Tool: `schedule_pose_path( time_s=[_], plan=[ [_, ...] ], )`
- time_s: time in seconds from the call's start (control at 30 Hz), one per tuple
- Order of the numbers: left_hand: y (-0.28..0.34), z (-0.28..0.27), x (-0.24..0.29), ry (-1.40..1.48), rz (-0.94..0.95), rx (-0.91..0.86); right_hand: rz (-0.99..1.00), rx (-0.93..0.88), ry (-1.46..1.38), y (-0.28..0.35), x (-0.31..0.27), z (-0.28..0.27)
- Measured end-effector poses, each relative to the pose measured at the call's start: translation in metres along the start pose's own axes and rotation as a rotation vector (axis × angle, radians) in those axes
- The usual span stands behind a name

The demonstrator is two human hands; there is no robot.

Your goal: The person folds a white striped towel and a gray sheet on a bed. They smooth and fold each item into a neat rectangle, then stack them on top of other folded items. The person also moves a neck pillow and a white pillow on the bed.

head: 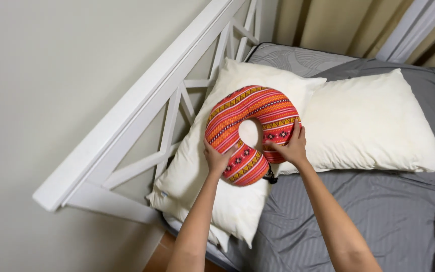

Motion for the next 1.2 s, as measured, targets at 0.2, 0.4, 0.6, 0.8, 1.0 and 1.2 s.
schedule_pose_path(
  time_s=[0.2,0.4,0.6,0.8,1.0,1.2],
  plan=[
    [-0.02,0.004,-0.006,0.151,-0.081,-0.119,0.172,-0.03,0.093,0.01,-0.001,0.023],
    [-0.036,0.025,-0.02,0.408,-0.105,-0.096,0.44,-0.057,-0.045,0.01,-0.003,0.024],
    [-0.076,0.022,0.055,0.467,-0.083,0.057,0.158,0.324,-0.242,-0.028,-0.03,0.021],
    [-0.066,0.086,0.016,0.373,-0.173,-0.041,0.156,0.245,-0.034,-0.032,-0.01,0.026],
    [-0.016,0.086,0.036,0.231,-0.066,0.048,0.154,-0.012,-0.164,0.017,-0.01,-0.001],
    [0.039,0.094,0.048,0.135,0.145,0.164,0.152,-0.036,-0.079,0.055,0.013,-0.025]
  ],
)
Point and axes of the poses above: each hand's wrist, its own y-axis away from the middle knuckle, its own z-axis out of the palm, x = y × z, the point moved 4 cm from there along -y, towards the middle knuckle, and after that the axes turned 10 degrees about z, right-handed, at the moved point
